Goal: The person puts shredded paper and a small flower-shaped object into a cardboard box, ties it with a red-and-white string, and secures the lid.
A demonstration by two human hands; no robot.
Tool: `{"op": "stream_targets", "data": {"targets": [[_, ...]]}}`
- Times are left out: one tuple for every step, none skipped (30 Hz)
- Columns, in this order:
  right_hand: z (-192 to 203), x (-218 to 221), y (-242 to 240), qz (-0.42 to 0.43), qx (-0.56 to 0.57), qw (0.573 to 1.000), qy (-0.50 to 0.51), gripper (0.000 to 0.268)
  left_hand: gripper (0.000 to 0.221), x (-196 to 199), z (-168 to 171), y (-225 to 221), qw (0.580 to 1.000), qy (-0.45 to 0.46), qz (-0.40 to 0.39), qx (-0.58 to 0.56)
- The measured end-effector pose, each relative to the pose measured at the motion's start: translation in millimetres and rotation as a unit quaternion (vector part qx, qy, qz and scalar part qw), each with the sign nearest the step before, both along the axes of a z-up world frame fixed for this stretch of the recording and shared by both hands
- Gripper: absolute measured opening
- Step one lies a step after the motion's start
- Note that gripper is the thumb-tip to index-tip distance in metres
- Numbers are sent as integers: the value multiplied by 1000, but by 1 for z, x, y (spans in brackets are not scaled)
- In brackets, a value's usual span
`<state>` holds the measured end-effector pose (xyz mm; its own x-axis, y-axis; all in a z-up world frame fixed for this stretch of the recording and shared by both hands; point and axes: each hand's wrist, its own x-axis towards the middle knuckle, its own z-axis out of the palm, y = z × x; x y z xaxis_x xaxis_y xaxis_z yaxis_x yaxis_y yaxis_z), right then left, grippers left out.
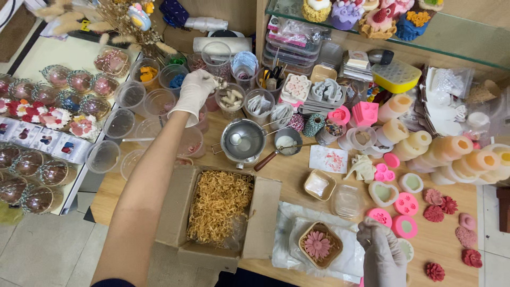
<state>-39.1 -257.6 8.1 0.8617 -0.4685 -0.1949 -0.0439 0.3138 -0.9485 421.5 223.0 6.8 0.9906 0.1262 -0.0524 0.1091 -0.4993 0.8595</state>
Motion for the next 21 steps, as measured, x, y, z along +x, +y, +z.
{"op": "stream_targets", "data": {"targets": [[4, -1, 3, -2, 0, 1000, -1, 22, 14, 3, -5, 1, 996, 28, 6, -90], [7, -2, 6, -6, -3, 1000, -12, 23, 14, 6, -12, 3, 996, 26, 4, -91], [9, -2, 8, -9, -5, 1000, -23, 23, 13, 8, -19, 5, 988, 19, 9, -151], [13, -3, 9, -12, -6, 1000, -25, 23, 13, 10, -26, 7, 977, 14, 13, -211], [17, -5, 9, -18, 2, 1000, -13, 23, 13, 14, -30, 7, 977, 13, 9, -211], [19, -8, 8, -22, 12, 1000, -1, 23, 14, 15, -33, 7, 975, 31, 6, -222], [20, -11, 8, -24, 11, 1000, -3, 24, 18, 16, -33, 6, 971, 50, 3, -232], [21, -14, 8, -22, 13, 1000, 3, 24, 18, 15, -32, 5, 971, 49, 1, -233], [20, -16, 8, -19, 15, 1000, 8, 25, 17, 12, -29, 3, 972, 49, 5, -228], [19, -18, 8, -19, 15, 1000, 6, 25, 16, 7, -22, 1, 973, 46, 10, -224], [17, -21, 9, -16, 21, 1000, 3, 25, 16, 2, -12, -3, 973, 44, 9, -225], [16, -24, 9, -12, 26, 1000, 2, 25, 16, -6, 0, -8, 966, 75, 35, -243], [16, -26, 8, -12, 25, 1000, 1, 25, 17, -14, 14, -14, 957, 106, 61, -262], [17, -29, 8, -16, 31, 999, -1, 25, 17, -25, 28, -19, 957, 106, 60, -262], [21, -29, 10, -21, 37, 999, -3, 25, 17, -42, 49, -26, 938, 116, 33, -326], [28, -29, 14, -25, 39, 999, -3, 25, 17, -60, 70, -34, 913, 127, 4, -387], [38, -28, 20, -23, 1, 999, 34, 27, 17, -80, 90, -42, 914, 128, 1, -385], [53, -27, 27, -25, -38, 996, 73, 30, 20, -103, 108, -53, 899, 132, -59, -414], [69, -24, 36, -4, -43, 996, 74, 35, 23, -126, 123, -65, 879, 136, -118, -441], [86, -20, 52, 16, -47, 996, 79, 43, 23, -152, 135, -77, 865, 142, -144, -459], [101, -12, 67, 38, -59, 996, 58, 50, 23, -178, 144, -89, 850, 148, -170, -477]]}}
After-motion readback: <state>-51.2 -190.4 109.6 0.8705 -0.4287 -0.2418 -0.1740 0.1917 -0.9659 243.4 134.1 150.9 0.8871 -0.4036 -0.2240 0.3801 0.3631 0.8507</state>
